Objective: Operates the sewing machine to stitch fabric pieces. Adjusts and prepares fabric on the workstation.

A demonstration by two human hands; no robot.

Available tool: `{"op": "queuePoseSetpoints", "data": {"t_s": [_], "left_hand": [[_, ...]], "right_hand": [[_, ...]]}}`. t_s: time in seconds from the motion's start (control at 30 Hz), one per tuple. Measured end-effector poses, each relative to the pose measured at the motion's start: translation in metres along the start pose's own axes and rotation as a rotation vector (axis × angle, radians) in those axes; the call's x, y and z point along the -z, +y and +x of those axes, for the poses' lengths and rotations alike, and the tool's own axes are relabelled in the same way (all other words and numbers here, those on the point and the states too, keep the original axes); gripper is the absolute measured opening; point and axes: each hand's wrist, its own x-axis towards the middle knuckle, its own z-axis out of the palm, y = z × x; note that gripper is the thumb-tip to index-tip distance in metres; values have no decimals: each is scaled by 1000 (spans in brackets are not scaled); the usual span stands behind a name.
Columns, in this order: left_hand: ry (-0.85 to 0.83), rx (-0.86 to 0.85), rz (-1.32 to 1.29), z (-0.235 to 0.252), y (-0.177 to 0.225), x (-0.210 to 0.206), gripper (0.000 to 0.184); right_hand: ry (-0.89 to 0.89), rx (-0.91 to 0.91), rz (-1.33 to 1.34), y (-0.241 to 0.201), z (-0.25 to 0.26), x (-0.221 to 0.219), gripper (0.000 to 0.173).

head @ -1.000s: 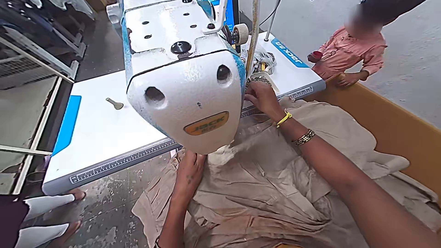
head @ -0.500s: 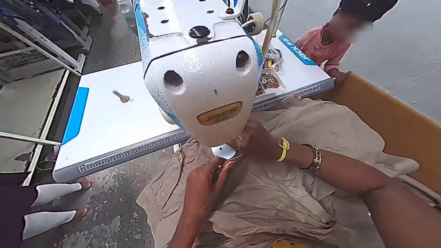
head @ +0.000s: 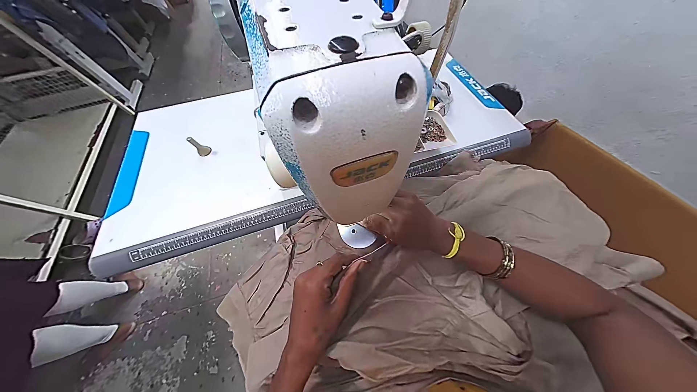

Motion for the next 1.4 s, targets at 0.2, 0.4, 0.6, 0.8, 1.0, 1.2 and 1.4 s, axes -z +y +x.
{"op": "queuePoseSetpoints", "data": {"t_s": [0.2,0.4,0.6,0.8,1.0,1.2,1.4], "left_hand": [[-28,-11,-36,-3,2,-6,36],[-74,-14,-110,-10,7,-5,34],[66,-19,-16,4,-14,36,32],[94,73,530,3,-92,106,53],[150,187,542,-22,-102,100,56],[197,236,429,-34,-107,75,47],[230,-16,316,-16,-68,74,44]], "right_hand": [[-15,58,4,1,6,0,19],[2,-159,68,-4,1,-5,14],[-262,-427,638,-28,-14,31,33],[-463,-761,621,17,-21,34,31],[-503,-911,636,8,20,7,38],[-468,-687,860,34,-8,9,27],[-1008,-633,828,84,-74,87,26]]}}
